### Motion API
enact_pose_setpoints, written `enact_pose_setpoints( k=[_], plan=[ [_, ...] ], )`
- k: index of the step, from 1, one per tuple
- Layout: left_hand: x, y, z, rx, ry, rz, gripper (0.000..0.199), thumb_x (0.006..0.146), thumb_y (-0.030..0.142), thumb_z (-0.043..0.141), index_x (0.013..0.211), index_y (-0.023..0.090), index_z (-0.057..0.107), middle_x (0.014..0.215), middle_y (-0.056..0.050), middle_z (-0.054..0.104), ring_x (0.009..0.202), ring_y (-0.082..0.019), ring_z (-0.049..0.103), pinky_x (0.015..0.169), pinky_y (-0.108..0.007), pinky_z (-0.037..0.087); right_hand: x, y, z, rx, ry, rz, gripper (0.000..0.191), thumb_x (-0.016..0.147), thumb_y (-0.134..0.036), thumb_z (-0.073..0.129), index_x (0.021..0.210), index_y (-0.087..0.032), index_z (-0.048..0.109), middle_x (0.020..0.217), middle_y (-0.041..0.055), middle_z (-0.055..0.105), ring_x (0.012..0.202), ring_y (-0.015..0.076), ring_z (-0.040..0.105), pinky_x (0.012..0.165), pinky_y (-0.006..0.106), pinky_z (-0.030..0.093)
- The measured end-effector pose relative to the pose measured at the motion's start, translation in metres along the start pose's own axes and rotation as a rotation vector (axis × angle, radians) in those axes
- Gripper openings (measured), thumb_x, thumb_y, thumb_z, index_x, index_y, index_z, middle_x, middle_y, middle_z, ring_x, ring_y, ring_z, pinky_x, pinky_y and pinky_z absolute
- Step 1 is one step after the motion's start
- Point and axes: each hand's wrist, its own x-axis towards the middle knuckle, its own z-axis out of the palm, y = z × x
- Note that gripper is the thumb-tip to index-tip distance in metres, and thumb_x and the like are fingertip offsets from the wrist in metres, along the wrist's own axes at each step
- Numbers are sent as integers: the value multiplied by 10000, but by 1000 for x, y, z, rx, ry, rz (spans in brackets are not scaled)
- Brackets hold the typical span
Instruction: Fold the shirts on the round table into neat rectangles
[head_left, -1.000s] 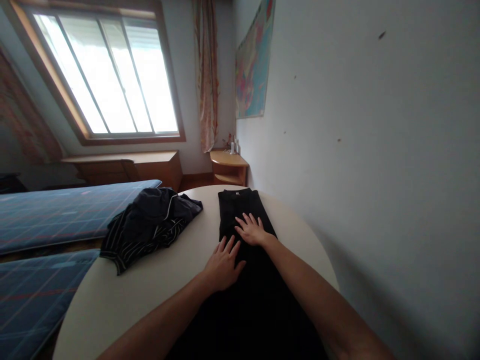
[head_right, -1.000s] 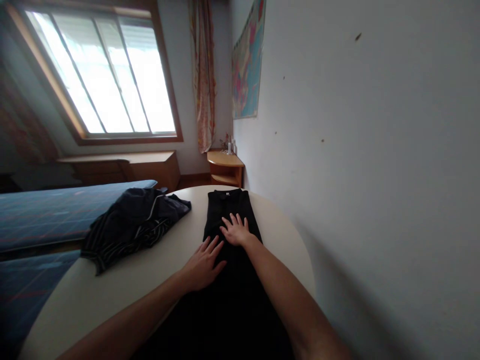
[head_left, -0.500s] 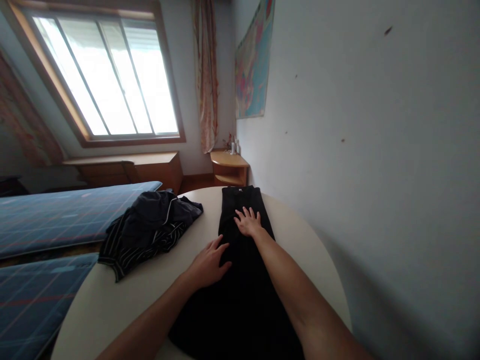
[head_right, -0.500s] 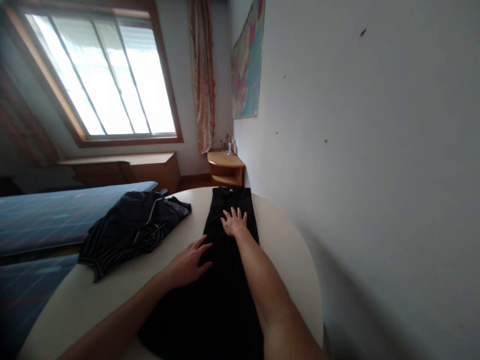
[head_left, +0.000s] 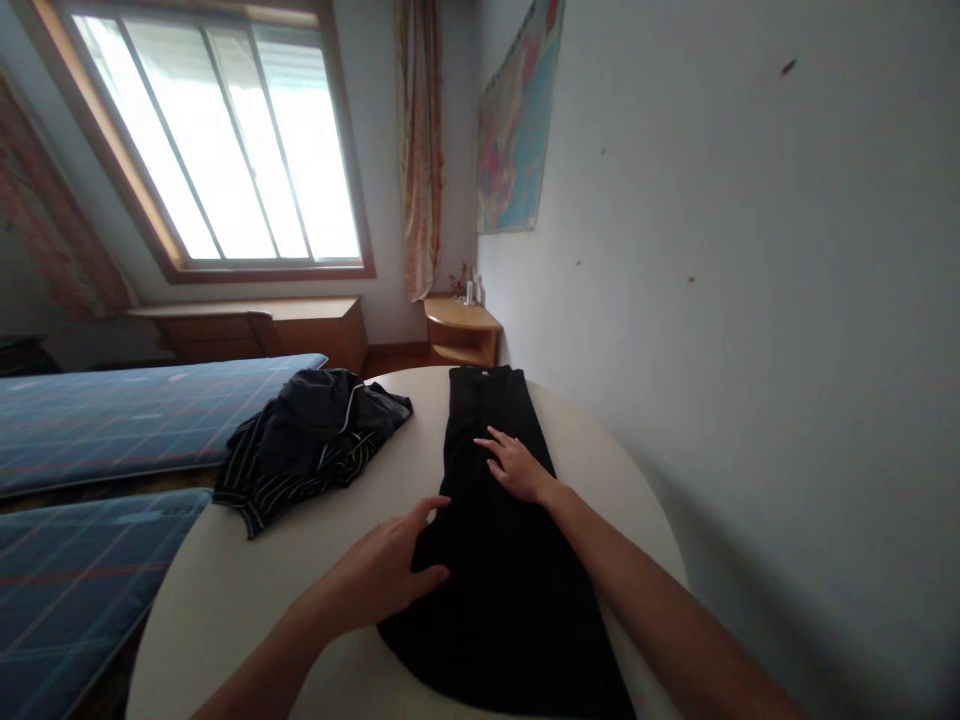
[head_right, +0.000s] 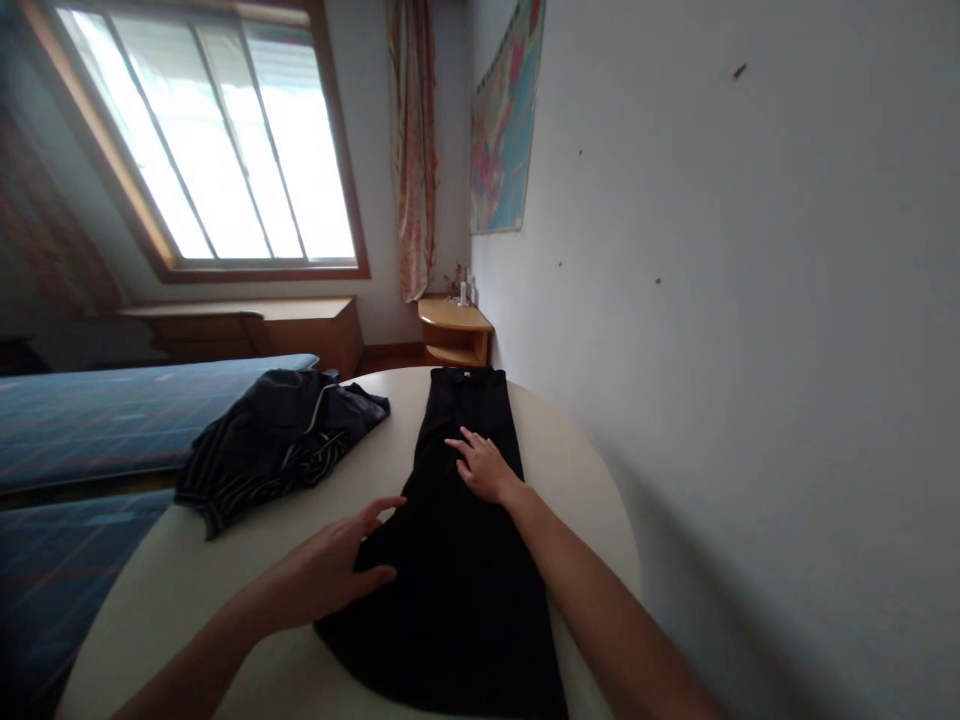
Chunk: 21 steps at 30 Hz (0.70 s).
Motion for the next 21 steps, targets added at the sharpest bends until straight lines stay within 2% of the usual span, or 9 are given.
enact_pose_setpoints(
  k=[3,6,8,11,13,14,17,19,21],
  plan=[
    [-3,14,6,-148,11,63,718,795,294,698,1456,327,418,1243,-74,645,1147,-270,606,987,-392,448,-10,-2,-3,93,66,-94,507,884,-185,599,1383,-267,563,1537,121,430,1387,259,459,1147,505,353],
    [-3,17,12,-212,-64,141,723,769,275,735,1438,331,466,1211,-61,630,1091,-249,602,971,-383,456,-14,-4,-6,137,85,-141,294,854,-170,655,1131,-243,722,1471,111,497,1273,249,563,1101,453,421],
    [-1,14,16,-266,-150,185,758,746,284,772,1439,335,469,1169,-44,633,979,-211,612,878,-339,489,-15,-5,-7,147,85,-139,163,867,-162,646,971,-225,754,1413,108,545,1222,248,597,1080,450,439],
    [4,7,20,-416,-368,199,810,741,337,804,1460,318,430,1097,-28,680,764,-137,600,675,-245,483,-18,-6,-9,181,85,-139,156,885,-146,620,960,-208,741,1371,112,575,1231,245,590,1077,434,439],
    [6,5,22,-484,-494,206,682,830,392,729,1440,275,450,1040,-37,721,666,-111,588,597,-217,463,-21,-7,-12,212,73,-135,181,893,-128,597,986,-206,731,1356,107,585,1222,228,594,1068,409,446],
    [7,5,24,-469,-501,219,577,883,399,667,1412,259,485,1015,-39,734,650,-111,592,587,-216,465,-23,-8,-14,226,64,-133,194,895,-122,587,994,-208,729,1353,101,586,1214,219,598,1061,397,452],
    [10,7,31,-240,-283,345,369,939,288,566,1305,270,608,1079,-39,725,776,-146,655,705,-263,521,-26,-10,-18,253,46,-133,226,904,-109,564,1010,-216,733,1346,86,588,1201,199,601,1055,370,455],
    [13,9,38,-40,-123,479,399,898,177,577,1271,302,644,1223,-33,678,996,-191,662,882,-315,517,-27,-11,-21,253,50,-128,231,907,-111,565,1013,-217,742,1315,83,602,1182,192,605,1056,361,452],
    [16,10,44,115,-77,587,441,874,113,563,1251,322,658,1318,-23,629,1108,-218,628,956,-345,498,-27,-12,-21,233,59,-108,229,902,-117,580,1017,-219,750,1245,79,635,1147,192,613,1050,361,453]
  ],
)
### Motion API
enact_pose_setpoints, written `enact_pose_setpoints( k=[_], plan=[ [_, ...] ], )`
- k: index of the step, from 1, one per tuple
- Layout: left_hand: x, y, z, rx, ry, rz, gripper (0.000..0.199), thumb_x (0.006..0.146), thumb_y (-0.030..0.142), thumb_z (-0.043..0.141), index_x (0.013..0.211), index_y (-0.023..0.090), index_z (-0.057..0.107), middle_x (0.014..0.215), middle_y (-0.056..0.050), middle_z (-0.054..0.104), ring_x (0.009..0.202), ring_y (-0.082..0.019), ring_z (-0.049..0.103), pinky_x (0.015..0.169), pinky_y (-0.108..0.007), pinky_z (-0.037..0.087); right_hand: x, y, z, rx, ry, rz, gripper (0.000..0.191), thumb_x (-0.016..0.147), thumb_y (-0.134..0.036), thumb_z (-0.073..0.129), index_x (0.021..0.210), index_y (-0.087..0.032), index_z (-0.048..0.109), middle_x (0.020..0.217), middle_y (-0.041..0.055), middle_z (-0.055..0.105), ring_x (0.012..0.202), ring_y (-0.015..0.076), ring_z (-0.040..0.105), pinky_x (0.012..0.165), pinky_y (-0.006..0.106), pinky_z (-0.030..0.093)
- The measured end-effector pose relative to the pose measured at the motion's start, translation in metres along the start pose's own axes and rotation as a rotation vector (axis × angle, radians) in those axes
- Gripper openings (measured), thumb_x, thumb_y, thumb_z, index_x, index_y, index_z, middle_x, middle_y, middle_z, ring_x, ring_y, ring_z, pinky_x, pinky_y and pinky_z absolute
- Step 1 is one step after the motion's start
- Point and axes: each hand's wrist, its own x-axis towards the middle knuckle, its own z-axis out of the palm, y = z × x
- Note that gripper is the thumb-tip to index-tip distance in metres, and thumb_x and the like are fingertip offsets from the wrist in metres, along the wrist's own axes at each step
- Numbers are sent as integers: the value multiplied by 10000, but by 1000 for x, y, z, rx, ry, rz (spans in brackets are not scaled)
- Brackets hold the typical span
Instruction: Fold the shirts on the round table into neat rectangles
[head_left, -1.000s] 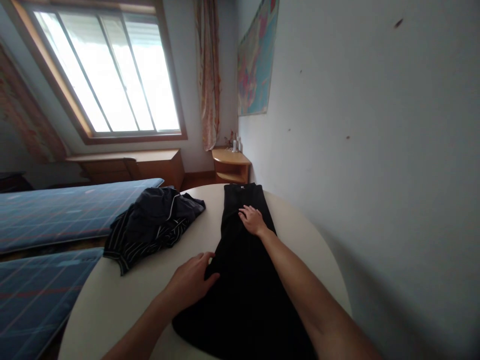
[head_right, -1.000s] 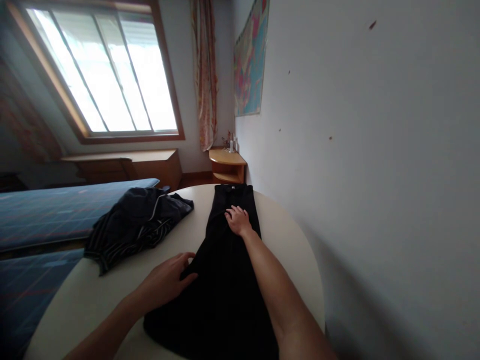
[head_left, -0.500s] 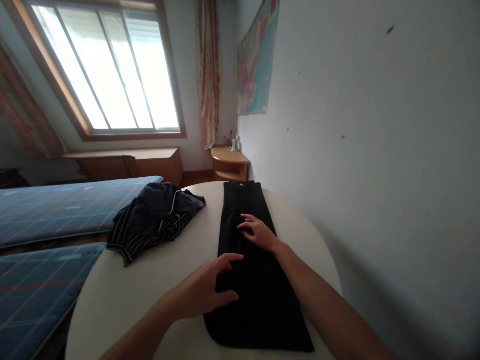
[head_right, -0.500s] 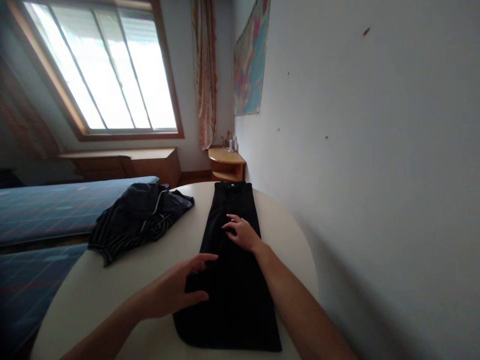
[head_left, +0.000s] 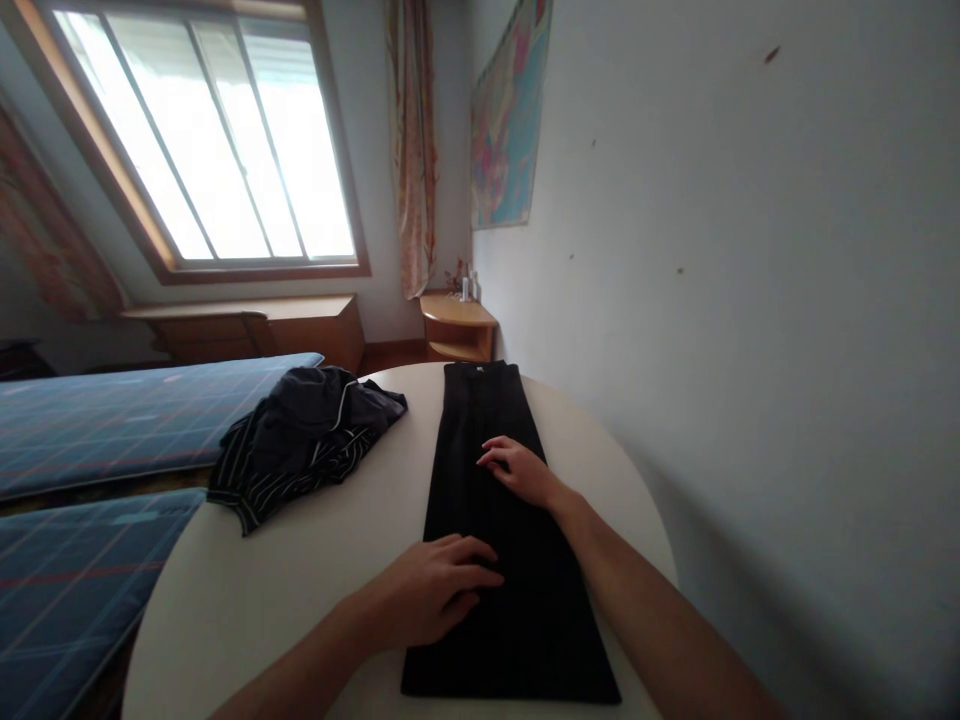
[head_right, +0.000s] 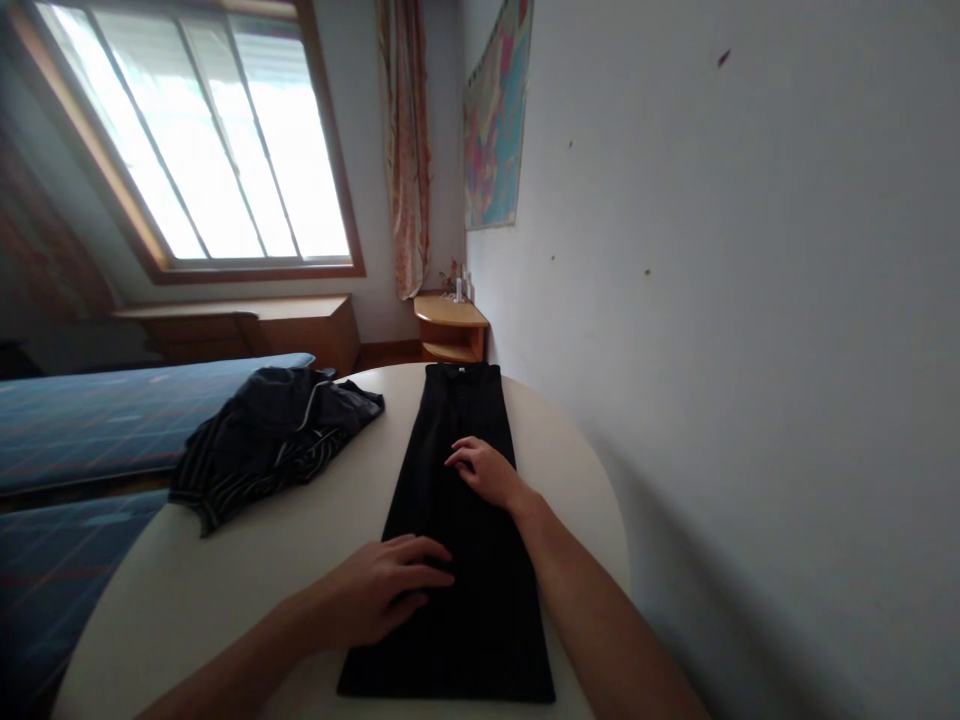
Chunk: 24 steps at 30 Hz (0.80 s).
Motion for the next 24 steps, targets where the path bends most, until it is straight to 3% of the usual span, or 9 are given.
enact_pose_setpoints(
  k=[5,10,15,21,24],
  plan=[
    [6,5,6,186,-69,87,414,866,99,559,1201,317,668,1196,-21,655,983,-204,632,808,-308,521,-1,-1,2,-45,-17,7,223,888,-126,617,1024,-223,764,1078,64,703,1071,202,615,1012,359,462],
    [8,12,9,256,-102,105,359,836,131,588,1143,303,660,1026,-19,636,883,-188,611,700,-287,481,0,-4,6,-51,-40,-27,256,895,-128,611,1082,-217,762,1069,71,717,1082,202,605,1017,342,451],
    [10,12,12,274,-88,156,195,845,144,575,1001,256,608,974,-8,626,841,-171,585,679,-286,452,2,-9,10,-117,-12,14,250,874,-143,634,1084,-192,761,1082,85,720,1091,215,603,1017,344,445],
    [7,10,9,162,54,206,237,801,93,539,997,226,540,992,-26,634,877,-180,566,783,-310,452,2,-17,11,-177,38,80,260,881,-157,625,1101,-230,744,1057,51,725,1045,210,611,979,335,440],
    [7,10,9,134,64,223,240,781,88,538,975,229,530,976,-24,637,875,-182,567,783,-313,446,4,-20,12,-226,35,110,184,920,-195,614,1027,-237,757,1020,51,719,1007,209,610,953,335,431]
  ],
)
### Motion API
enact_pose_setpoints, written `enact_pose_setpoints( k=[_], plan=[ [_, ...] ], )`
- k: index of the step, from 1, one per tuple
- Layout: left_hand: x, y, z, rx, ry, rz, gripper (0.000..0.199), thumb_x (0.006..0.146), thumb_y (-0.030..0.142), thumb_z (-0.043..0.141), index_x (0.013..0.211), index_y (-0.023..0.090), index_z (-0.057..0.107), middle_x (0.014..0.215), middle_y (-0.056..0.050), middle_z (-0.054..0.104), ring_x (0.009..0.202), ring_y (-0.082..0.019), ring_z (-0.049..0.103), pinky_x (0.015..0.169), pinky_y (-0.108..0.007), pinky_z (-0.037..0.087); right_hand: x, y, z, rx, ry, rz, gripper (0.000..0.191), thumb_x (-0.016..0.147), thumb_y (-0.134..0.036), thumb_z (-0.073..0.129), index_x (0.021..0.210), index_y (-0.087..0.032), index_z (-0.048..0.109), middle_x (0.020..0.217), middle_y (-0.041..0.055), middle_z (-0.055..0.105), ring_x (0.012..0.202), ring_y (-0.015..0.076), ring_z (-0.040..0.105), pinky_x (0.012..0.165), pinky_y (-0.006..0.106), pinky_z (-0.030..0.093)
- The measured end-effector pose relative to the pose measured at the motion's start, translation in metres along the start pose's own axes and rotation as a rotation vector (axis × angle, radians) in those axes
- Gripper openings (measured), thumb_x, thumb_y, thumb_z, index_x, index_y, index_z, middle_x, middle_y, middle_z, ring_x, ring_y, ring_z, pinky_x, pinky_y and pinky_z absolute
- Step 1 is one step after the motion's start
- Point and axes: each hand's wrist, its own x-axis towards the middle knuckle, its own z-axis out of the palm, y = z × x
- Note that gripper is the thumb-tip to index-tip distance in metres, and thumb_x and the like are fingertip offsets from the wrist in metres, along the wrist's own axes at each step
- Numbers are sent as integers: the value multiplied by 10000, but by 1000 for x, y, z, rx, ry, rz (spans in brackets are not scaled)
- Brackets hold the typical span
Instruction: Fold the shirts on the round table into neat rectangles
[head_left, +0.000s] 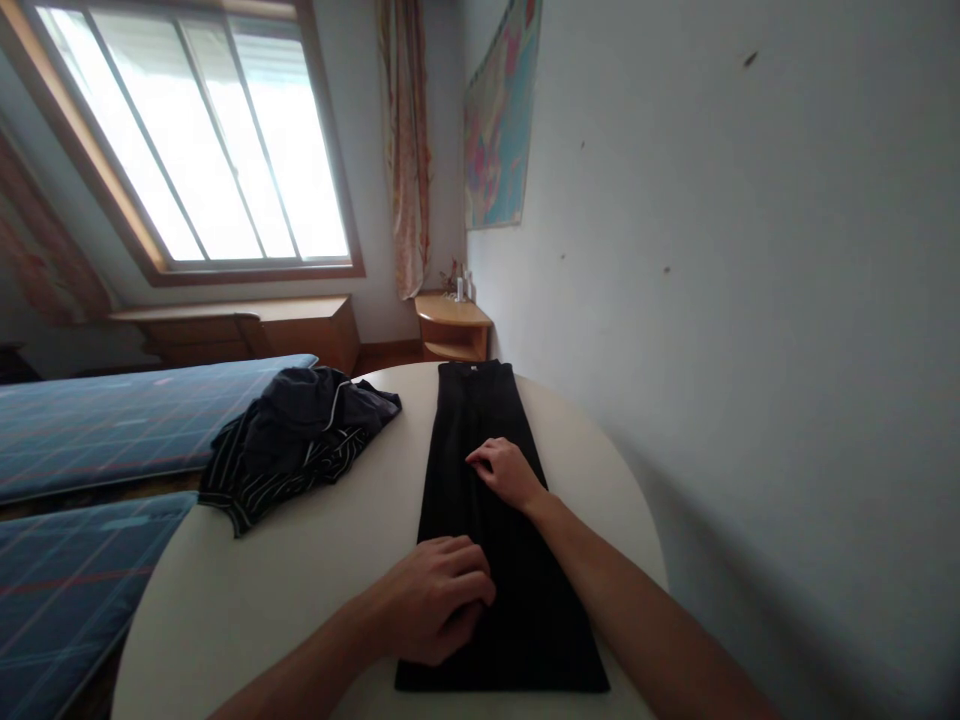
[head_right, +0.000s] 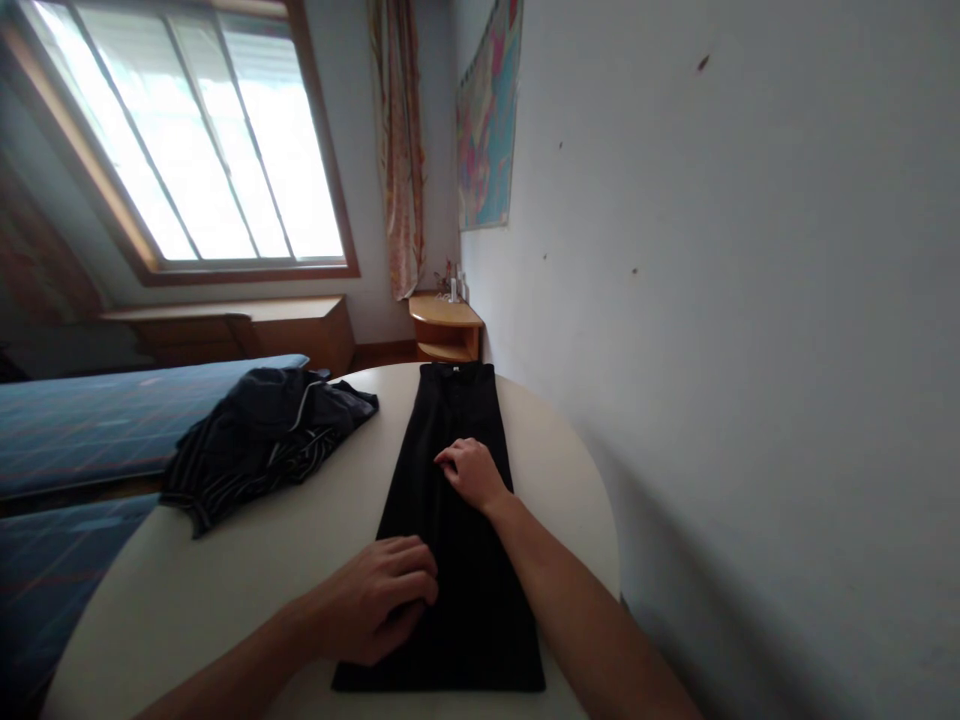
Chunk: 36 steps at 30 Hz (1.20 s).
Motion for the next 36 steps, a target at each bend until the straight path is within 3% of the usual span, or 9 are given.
enact_pose_setpoints(
  k=[5,11,16,19,24,27,30,36],
  plan=[
    [0,-1,0,-11,0,-9,231,777,95,522,964,230,523,950,-29,642,854,-181,571,770,-312,447,0,-2,0,-25,-2,-20,178,961,-189,554,989,-219,727,996,57,706,996,201,601,949,333,408],
    [-4,-4,-2,-28,189,1,219,700,110,494,884,224,462,855,-40,612,752,-183,533,652,-307,419,-4,1,-2,15,19,-71,250,805,-101,653,1013,-230,703,990,27,691,990,204,601,969,343,398],
    [-5,-3,-4,-33,227,20,224,643,133,473,841,231,437,812,-43,600,727,-190,525,606,-310,390,-3,1,-1,9,-3,-60,196,865,-115,628,977,-239,730,999,36,687,995,202,602,965,344,402],
    [-4,-5,-3,-38,184,18,228,648,134,483,853,231,460,818,-41,608,742,-193,536,621,-309,403,-2,2,-2,5,8,-59,208,889,-111,609,988,-245,733,999,34,682,987,196,601,956,338,404],
    [-5,-5,0,-20,-5,-38,278,697,142,554,959,234,549,895,-21,646,815,-193,579,696,-307,442,-2,4,-6,5,9,-46,214,867,-90,601,919,-237,747,987,34,690,973,197,606,963,343,406],
    [-4,-3,2,-18,-105,-60,362,744,209,622,1103,253,597,966,-19,666,843,-199,598,719,-313,460,-3,6,-8,39,-34,-27,209,849,-103,608,910,-232,760,995,39,699,986,201,604,953,338,427],
    [-3,-1,3,-11,-151,-77,364,759,294,703,1119,286,652,1008,-18,668,866,-206,607,751,-326,470,-5,8,-9,72,-44,-11,214,854,-117,592,915,-227,765,1012,44,703,1004,203,600,957,335,439],
    [-3,-3,6,-48,-168,-92,499,737,509,780,1175,297,672,1023,-36,679,898,-238,624,816,-377,489,-7,14,-13,135,-63,-52,400,823,-134,622,1215,-192,675,1059,68,698,1014,210,602,964,346,465]
  ],
)
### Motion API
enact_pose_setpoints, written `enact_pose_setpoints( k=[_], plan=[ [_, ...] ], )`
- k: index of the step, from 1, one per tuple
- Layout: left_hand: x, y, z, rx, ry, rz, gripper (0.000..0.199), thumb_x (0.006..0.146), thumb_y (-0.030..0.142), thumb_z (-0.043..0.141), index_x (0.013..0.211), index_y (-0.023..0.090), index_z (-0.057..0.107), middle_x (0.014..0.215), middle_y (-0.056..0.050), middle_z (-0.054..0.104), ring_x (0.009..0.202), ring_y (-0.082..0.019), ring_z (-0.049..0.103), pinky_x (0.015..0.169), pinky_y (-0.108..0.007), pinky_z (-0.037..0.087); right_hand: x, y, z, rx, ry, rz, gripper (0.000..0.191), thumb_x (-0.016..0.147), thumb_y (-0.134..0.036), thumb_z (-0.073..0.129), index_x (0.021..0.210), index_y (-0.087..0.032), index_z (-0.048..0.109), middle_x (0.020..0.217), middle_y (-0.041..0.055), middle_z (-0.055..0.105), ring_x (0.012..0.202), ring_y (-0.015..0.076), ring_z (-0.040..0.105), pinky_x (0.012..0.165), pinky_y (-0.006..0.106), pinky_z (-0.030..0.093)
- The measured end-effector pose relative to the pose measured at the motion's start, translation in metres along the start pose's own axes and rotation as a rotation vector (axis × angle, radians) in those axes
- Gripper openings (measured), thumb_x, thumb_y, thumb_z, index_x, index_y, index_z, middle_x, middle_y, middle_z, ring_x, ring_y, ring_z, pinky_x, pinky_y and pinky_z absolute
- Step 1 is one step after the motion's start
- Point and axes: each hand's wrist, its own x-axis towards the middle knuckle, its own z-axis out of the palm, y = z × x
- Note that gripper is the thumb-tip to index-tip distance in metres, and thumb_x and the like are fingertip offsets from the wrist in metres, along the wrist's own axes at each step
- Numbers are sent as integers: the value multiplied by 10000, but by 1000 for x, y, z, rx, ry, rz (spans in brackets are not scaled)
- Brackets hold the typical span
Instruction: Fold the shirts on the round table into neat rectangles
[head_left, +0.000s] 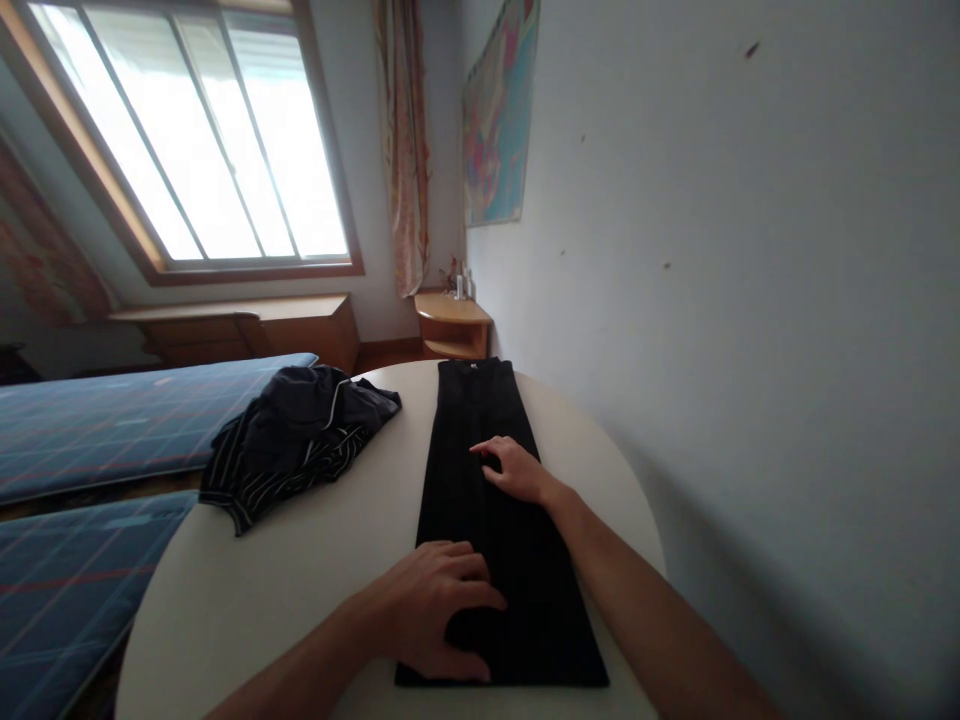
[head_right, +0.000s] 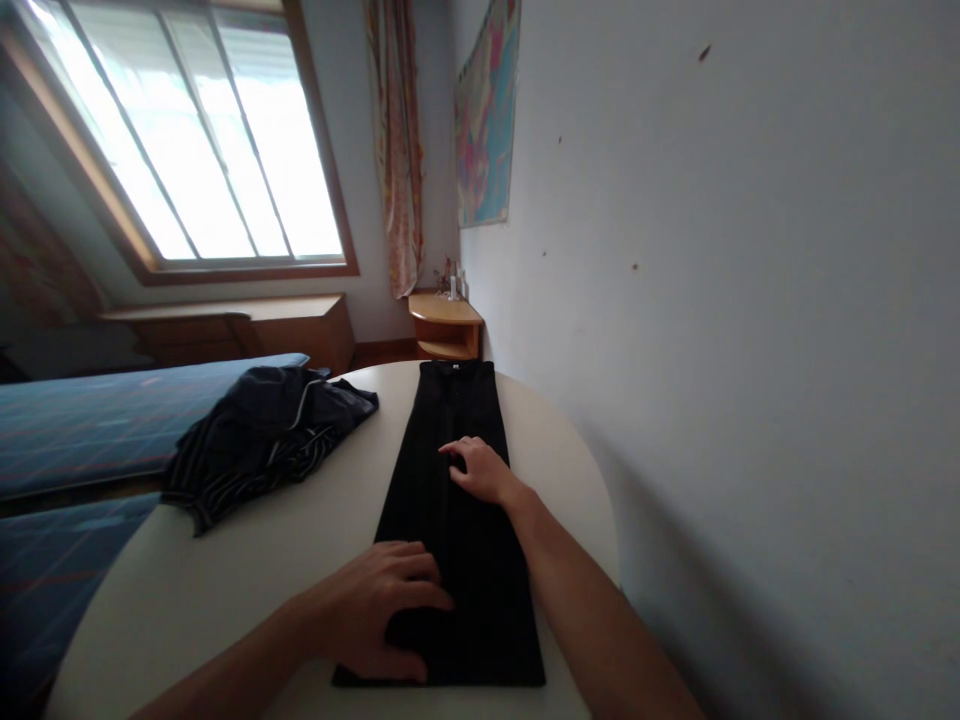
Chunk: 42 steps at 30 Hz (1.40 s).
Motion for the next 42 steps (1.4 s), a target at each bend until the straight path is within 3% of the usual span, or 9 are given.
enact_pose_setpoints(
  k=[4,8,10,13,18,27,33,37,42],
  plan=[
    [0,0,3,-35,-5,15,621,710,608,785,1240,312,659,1208,-70,652,1061,-295,613,964,-450,474,-3,5,0,21,-45,-26,498,824,-191,628,1321,-187,605,1275,98,656,1191,230,569,1075,388,416],
    [1,1,2,-60,-77,8,960,685,703,758,1502,306,444,1616,-122,304,1452,-460,278,1172,-634,223,-4,2,4,-131,-134,152,646,905,-308,530,1522,-173,392,1565,138,408,1451,271,350,1206,490,215],
    [2,2,0,-79,-144,-13,1020,716,715,724,1564,310,328,1660,-117,176,1490,-476,153,1175,-682,135,-3,-3,6,-211,-189,265,619,982,-368,397,1574,-219,298,1637,114,275,1515,298,207,1217,537,123],
    [2,2,-3,-97,-175,-15,1002,744,698,711,1575,323,296,1665,-96,127,1496,-465,94,1174,-692,87,0,-11,8,-285,-250,339,590,1023,-521,250,1580,-327,270,1673,62,165,1533,355,68,1203,584,51],
    [5,2,-6,-88,-182,-27,988,741,678,723,1567,314,323,1656,-99,140,1490,-461,85,1170,-694,113,12,-12,11,-314,-316,393,759,944,-745,200,1591,-349,210,1686,60,75,1526,399,-18,1182,626,-11],
    [12,-14,-10,-10,-119,-89,966,722,630,757,1536,254,397,1643,-140,183,1492,-434,171,1174,-659,194,45,5,15,-307,-361,437,742,951,-723,200,1596,-358,174,1691,16,36,1530,376,-43,1176,639,-27],
    [4,-23,-8,2,-2,-104,842,761,447,788,1505,255,441,1627,-121,280,1463,-386,319,1182,-588,279,59,15,18,-321,-249,414,681,979,-663,246,1576,-337,272,1680,18,138,1536,345,40,1189,621,17],
    [1,-22,-6,-15,16,-94,753,751,363,791,1439,225,519,1577,-124,391,1434,-371,381,1179,-560,312,47,11,20,-314,-176,349,644,1009,-591,240,1566,-276,317,1654,40,243,1531,293,140,1215,544,77],
    [-1,-24,-4,-23,34,-83,713,743,379,807,1397,232,564,1549,-125,433,1411,-377,413,1178,-567,308,4,-6,19,-328,-242,244,727,1010,-597,213,1582,-152,272,1655,90,209,1537,276,126,1231,494,103]
  ],
)
